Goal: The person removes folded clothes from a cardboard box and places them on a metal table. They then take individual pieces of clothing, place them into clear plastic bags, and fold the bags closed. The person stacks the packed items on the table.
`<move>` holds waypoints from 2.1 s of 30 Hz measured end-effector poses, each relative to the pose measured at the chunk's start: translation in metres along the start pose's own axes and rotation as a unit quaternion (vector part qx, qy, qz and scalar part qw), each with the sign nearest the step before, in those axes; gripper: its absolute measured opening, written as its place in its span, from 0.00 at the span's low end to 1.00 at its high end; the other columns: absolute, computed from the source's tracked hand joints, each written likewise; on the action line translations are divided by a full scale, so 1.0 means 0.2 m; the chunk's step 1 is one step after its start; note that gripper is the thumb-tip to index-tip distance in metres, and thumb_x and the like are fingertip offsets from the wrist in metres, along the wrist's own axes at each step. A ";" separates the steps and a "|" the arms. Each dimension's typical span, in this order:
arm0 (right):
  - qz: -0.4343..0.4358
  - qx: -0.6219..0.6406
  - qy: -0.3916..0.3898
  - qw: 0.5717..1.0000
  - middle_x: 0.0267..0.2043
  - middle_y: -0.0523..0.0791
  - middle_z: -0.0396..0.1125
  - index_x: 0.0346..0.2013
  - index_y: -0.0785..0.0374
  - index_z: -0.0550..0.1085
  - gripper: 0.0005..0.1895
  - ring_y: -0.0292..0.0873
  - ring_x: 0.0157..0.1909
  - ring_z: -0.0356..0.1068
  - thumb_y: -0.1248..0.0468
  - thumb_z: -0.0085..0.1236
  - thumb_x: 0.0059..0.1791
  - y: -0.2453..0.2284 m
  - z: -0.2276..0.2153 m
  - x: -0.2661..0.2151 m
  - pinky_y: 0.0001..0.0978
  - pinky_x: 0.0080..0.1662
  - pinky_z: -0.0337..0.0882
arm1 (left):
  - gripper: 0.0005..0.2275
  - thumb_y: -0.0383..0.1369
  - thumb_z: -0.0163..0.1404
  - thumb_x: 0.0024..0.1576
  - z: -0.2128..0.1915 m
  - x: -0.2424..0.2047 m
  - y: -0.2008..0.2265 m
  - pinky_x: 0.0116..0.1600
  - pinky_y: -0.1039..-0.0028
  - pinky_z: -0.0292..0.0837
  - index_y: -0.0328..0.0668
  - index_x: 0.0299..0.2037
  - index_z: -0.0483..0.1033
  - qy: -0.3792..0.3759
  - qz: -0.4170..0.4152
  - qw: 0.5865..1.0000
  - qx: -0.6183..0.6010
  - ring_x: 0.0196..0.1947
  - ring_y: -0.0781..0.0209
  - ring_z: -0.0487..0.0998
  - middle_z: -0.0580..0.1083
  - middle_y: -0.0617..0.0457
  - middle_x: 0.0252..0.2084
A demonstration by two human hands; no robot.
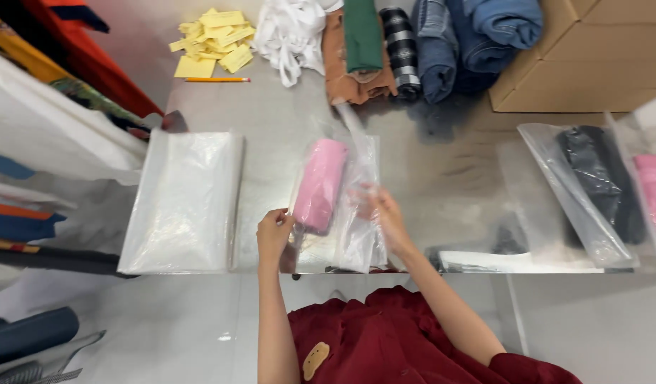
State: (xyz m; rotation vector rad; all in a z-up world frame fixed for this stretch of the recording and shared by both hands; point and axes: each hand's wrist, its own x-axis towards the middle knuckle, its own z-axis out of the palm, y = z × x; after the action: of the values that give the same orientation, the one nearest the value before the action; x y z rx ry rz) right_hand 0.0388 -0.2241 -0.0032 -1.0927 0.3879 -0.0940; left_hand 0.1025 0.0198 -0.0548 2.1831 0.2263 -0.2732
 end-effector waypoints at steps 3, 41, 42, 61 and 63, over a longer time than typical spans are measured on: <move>-0.031 0.081 0.091 0.992 0.47 0.50 0.75 0.57 0.56 0.72 0.14 0.44 0.50 0.77 0.60 0.48 0.57 -0.02 -0.15 0.04 0.40 0.53 0.75 | 0.08 0.35 0.55 0.50 -0.03 -0.08 0.05 0.53 0.53 0.75 0.42 0.25 0.70 0.039 -0.001 0.997 0.066 0.48 0.40 0.80 0.78 0.50 0.50; 0.039 -0.165 0.034 0.985 0.60 0.59 0.65 0.34 0.66 0.71 0.09 0.61 0.62 0.66 0.62 0.51 0.48 -0.28 -0.67 -0.28 0.54 0.60 0.66 | 0.20 0.54 0.49 0.61 0.67 -0.31 0.35 0.56 0.62 0.75 0.52 0.53 0.77 -0.137 0.152 0.978 -0.051 0.51 0.53 0.80 0.74 0.52 0.52; 0.058 -0.005 -0.016 0.998 0.72 0.54 0.60 0.28 0.58 0.67 0.04 0.60 0.70 0.60 0.62 0.46 0.46 -0.29 -0.67 -0.26 0.56 0.65 0.62 | 0.21 0.52 0.52 0.60 0.66 -0.33 0.41 0.52 0.59 0.77 0.45 0.52 0.77 -0.169 0.145 0.971 -0.088 0.47 0.46 0.81 0.76 0.45 0.49; 0.011 -0.302 -0.096 0.948 0.56 0.46 0.72 0.64 0.51 0.70 0.28 0.42 0.53 0.74 0.59 0.62 0.49 -0.11 -0.67 0.00 0.31 0.50 0.76 | 0.13 0.43 0.48 0.65 0.83 -0.34 0.45 0.47 0.58 0.76 0.41 0.37 0.74 -0.209 0.243 0.945 -0.057 0.39 0.47 0.81 0.72 0.48 0.35; -0.114 -0.490 -0.128 0.854 0.62 0.57 0.68 0.63 0.60 0.70 0.27 0.60 0.67 0.62 0.60 0.62 0.49 -0.21 -0.54 -0.07 0.55 0.68 0.59 | 0.11 0.39 0.49 0.65 0.78 -0.37 0.49 0.44 0.62 0.77 0.41 0.36 0.76 -0.186 0.271 0.942 -0.070 0.37 0.47 0.81 0.73 0.46 0.34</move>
State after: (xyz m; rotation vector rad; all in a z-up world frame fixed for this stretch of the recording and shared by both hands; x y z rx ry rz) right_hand -0.0068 -0.3315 -0.0065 -2.1409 0.0304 0.0560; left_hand 0.0401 -0.1680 -0.0484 1.9171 -0.5465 -0.3344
